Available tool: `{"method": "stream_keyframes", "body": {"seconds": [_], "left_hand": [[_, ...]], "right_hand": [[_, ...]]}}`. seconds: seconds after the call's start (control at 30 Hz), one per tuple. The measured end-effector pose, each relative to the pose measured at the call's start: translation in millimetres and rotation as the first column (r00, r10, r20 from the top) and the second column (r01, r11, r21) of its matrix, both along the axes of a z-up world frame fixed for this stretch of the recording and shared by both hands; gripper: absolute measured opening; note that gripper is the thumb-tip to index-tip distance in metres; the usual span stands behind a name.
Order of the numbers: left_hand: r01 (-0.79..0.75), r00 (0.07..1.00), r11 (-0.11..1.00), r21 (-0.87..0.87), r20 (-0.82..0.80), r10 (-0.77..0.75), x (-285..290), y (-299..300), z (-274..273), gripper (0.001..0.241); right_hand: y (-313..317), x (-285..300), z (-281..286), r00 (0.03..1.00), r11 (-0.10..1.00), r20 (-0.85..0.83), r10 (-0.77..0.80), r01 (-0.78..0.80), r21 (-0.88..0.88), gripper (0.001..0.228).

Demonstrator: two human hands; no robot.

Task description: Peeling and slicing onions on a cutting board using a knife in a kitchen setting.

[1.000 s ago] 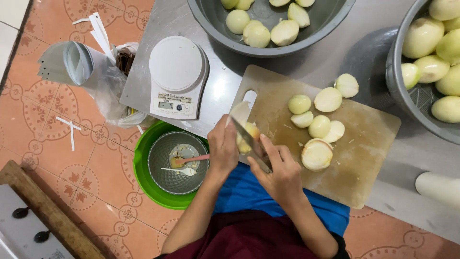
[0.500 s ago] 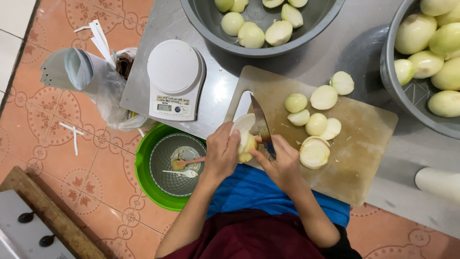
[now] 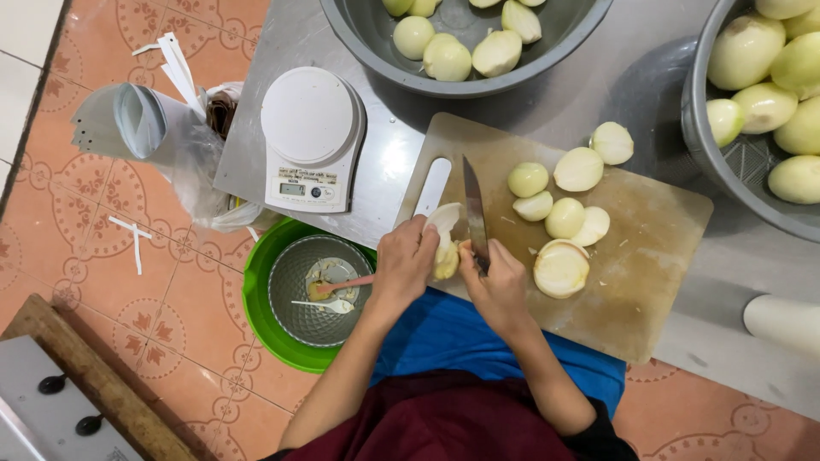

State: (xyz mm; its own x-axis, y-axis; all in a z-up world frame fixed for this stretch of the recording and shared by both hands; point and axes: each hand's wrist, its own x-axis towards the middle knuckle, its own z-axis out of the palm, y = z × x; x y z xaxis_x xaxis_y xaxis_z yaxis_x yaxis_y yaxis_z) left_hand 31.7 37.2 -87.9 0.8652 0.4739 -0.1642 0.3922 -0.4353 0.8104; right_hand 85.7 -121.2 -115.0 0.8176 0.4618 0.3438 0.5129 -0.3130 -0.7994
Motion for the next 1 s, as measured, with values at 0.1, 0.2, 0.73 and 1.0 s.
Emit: {"method": "stream_keyframes", "body": {"seconds": [0.1, 0.2, 0.73, 1.0], "left_hand": [[-0.053, 0.997, 0.993, -0.103, -0.054, 0.047, 1.1, -0.4, 8.7, 0.038], [-0.073, 0.996, 0.986, -0.152, -0.061, 0.065, 1.5, -2.4, 13.4, 0.039], [-0.208, 0.978, 0.889, -0.408, -0.073, 0.195, -12.7, 8.2, -47.7, 0.034], [-0.342, 0.939, 0.804, -0.487, -0.146, 0.31, -9.6, 6.9, -33.9, 0.036]], "right_hand": [[1.0, 7.8, 26.1, 0.977, 0.998, -0.209, 0.034, -0.022, 0.055, 0.003], [-0.5, 12.3, 21.4, 0.926, 0.986, -0.374, 0.049, 0.015, 0.164, 0.006], [2.7, 11.5, 11.0, 0.568, 0.944, -0.816, 0.109, 0.198, 0.264, 0.012], [0.1, -10.2, 13.1, 0.673, 0.961, -0.732, 0.106, 0.121, 0.25, 0.047]]}}
